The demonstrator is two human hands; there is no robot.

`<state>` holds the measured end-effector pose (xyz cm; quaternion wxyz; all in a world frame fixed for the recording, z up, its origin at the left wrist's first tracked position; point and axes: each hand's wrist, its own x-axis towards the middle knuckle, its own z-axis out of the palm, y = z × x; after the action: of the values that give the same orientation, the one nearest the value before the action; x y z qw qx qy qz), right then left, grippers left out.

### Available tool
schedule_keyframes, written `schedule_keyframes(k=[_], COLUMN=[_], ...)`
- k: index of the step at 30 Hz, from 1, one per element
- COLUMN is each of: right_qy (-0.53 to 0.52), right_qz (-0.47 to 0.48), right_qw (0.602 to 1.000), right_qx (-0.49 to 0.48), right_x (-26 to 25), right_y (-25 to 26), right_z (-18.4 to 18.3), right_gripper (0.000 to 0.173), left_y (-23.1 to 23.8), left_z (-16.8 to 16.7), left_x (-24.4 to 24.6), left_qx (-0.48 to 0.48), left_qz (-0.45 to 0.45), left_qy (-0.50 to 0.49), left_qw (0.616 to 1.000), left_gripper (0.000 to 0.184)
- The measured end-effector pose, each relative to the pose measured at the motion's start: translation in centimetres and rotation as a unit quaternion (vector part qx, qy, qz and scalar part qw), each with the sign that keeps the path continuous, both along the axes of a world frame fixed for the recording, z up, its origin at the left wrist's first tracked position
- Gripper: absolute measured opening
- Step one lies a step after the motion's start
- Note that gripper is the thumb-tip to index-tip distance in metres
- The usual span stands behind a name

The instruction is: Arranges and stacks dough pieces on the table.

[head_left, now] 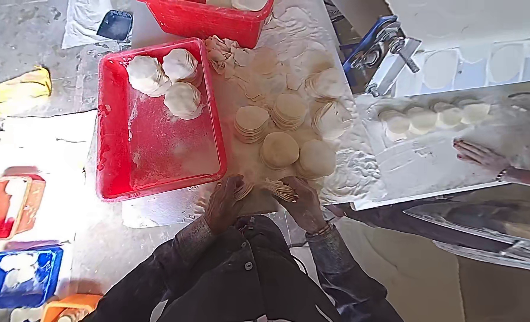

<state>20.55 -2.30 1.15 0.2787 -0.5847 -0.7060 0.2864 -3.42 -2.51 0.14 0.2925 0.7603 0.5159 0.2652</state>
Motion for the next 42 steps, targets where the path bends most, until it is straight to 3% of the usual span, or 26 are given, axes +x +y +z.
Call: schedule_keyframes(k=[3, 6, 8, 10, 12, 15, 17, 20, 22, 24, 28, 32, 34, 37, 39, 42], right_qy=[-0.086, -0.034, 0.008, -0.040, -0.105, -0.057, -0.007, -0.024, -0.016, 0.038, 0.158, 0.373, 0.384, 0.285, 0.259, 0.242], right_qz=[0.035, 0.030, 0.022, 0.035, 0.055, 0.035, 0.013, 0.025, 0.018, -0.018, -0.017, 0.091, 0.083, 0.021, 0.001, -0.005], right_qw=[0.990, 0.999, 0.999, 0.999, 0.991, 0.997, 1.000, 0.992, 0.983, 0.983, 0.978, 0.911, 0.901, 0.934, 0.942, 0.948], right_qx=[-0.105, -0.005, 0.049, 0.009, -0.056, -0.047, -0.027, -0.122, -0.180, -0.180, -0.134, -0.149, -0.186, -0.214, -0.215, -0.208], right_x=[-0.7, -0.8, -0.1, 0.2, -0.5, -0.6, 0.3, 0.5, 0.6, 1.1, 1.9, 0.5, -0.7, -2.3, -2.8, -3.0], right_y=[0.7, 0.4, 0.0, 0.1, 0.7, 1.1, 0.7, 0.6, 1.3, 1.5, 1.9, 1.5, 1.5, 1.4, 1.3, 1.2], right_z=[-0.4, -0.6, -0.3, -0.4, -0.8, 0.1, 0.5, -0.3, -0.8, 0.1, 6.3, 10.8, 10.1, 7.4, 6.6, 6.4], right_gripper=[0.034, 0.025, 0.024, 0.028, 0.029, 0.024, 0.025, 0.031, 0.033, 0.034, 0.026, 0.025, 0.023, 0.023, 0.024, 0.024], left_y=[0.6, 0.3, -0.2, -0.1, 0.6, 0.6, 0.2, 0.5, 1.1, 1.5, 2.4, 2.3, 2.0, 1.4, 0.9, 0.5], left_z=[-0.5, 0.7, 1.4, 1.0, 0.5, 1.0, 1.3, 0.8, 0.8, 1.6, 3.1, 4.0, 4.6, 5.3, 5.9, 6.0], left_x=[0.5, 0.8, 0.3, 0.1, 0.9, 1.0, 0.5, 0.4, 0.9, 1.0, 1.3, 2.4, 2.5, 2.4, 2.4, 2.0], left_qx=[-0.095, -0.008, 0.012, -0.050, -0.105, -0.019, 0.000, -0.139, -0.177, -0.214, -0.284, -0.326, -0.362, -0.411, -0.420, -0.399], left_qz=[-0.040, -0.010, 0.005, -0.009, -0.033, -0.012, 0.007, -0.022, -0.004, 0.035, 0.059, 0.062, 0.071, 0.112, 0.153, 0.117], left_qy=[0.057, 0.010, 0.002, 0.047, 0.088, 0.037, 0.033, 0.063, 0.005, -0.086, -0.274, -0.388, -0.448, -0.525, -0.515, -0.448], left_qw=[0.993, 1.000, 1.000, 0.998, 0.990, 0.999, 0.999, 0.988, 0.984, 0.972, 0.917, 0.860, 0.814, 0.737, 0.731, 0.791], left_gripper=[0.040, 0.037, 0.047, 0.057, 0.054, 0.050, 0.058, 0.065, 0.060, 0.059, 0.064, 0.057, 0.051, 0.035, 0.044, 0.051])
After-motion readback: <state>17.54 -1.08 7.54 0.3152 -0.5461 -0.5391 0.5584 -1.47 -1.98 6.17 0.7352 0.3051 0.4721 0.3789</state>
